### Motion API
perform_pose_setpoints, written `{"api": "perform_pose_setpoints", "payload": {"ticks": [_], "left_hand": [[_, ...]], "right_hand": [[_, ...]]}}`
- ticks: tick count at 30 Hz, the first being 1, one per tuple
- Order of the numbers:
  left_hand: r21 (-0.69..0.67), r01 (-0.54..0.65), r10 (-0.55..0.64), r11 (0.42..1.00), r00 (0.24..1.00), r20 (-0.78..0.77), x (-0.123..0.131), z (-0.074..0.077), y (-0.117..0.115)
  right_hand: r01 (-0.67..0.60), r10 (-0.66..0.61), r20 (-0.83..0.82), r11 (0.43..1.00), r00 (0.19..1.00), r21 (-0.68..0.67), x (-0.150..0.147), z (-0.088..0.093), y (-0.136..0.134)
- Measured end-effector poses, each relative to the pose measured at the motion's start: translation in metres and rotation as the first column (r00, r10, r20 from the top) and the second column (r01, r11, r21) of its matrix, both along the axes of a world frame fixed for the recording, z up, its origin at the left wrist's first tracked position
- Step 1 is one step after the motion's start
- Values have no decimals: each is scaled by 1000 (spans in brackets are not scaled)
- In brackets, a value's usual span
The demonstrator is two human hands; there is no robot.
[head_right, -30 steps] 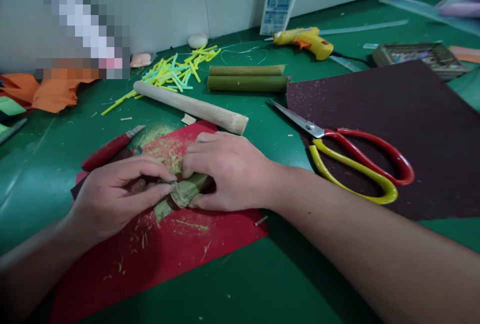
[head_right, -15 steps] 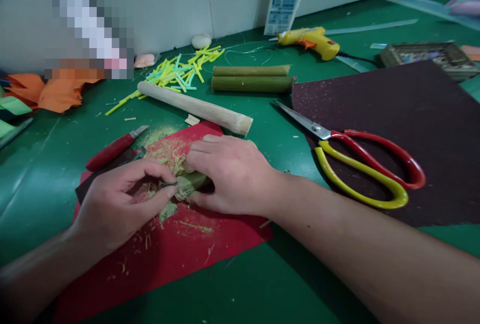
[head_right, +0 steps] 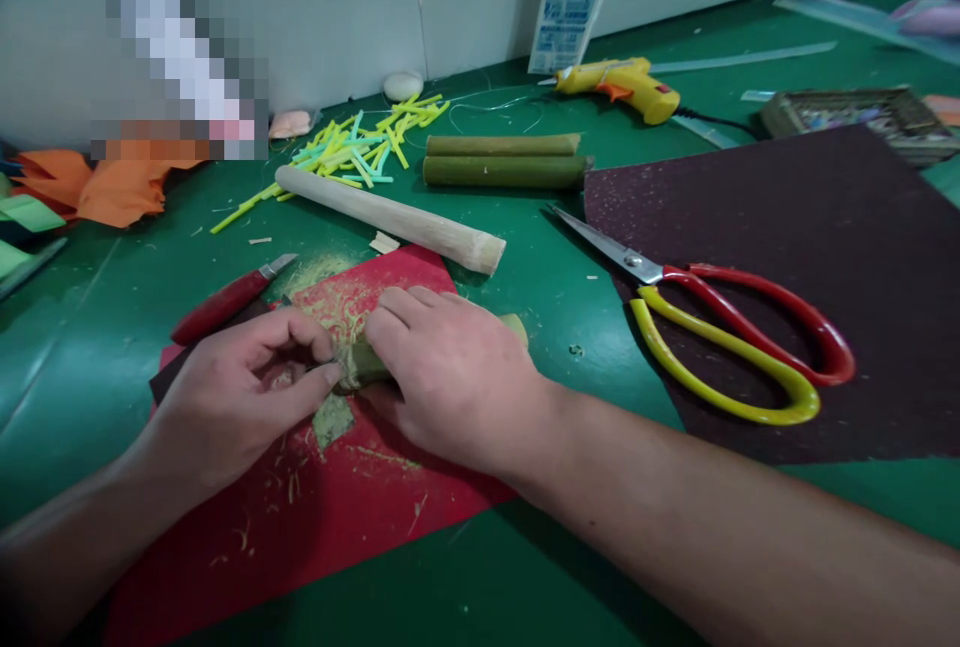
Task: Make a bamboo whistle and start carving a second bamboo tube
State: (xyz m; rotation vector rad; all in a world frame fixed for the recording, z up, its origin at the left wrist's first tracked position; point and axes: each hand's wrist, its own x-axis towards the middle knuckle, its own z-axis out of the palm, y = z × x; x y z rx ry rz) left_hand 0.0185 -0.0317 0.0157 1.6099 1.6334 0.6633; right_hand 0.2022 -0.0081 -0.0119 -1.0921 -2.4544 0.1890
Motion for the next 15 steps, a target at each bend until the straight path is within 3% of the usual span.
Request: {"api": "perform_pose_setpoints", "payload": {"ticks": [7, 15], "left_hand": [[50, 8, -6, 999, 999, -44, -2, -2, 1], [155, -57, 65, 986, 997, -49, 3, -11, 7]], "right_hand": [[112, -111, 41, 994, 993, -20, -6, 1, -8], [129, -128, 54, 991, 990, -19, -9, 1, -8]]}}
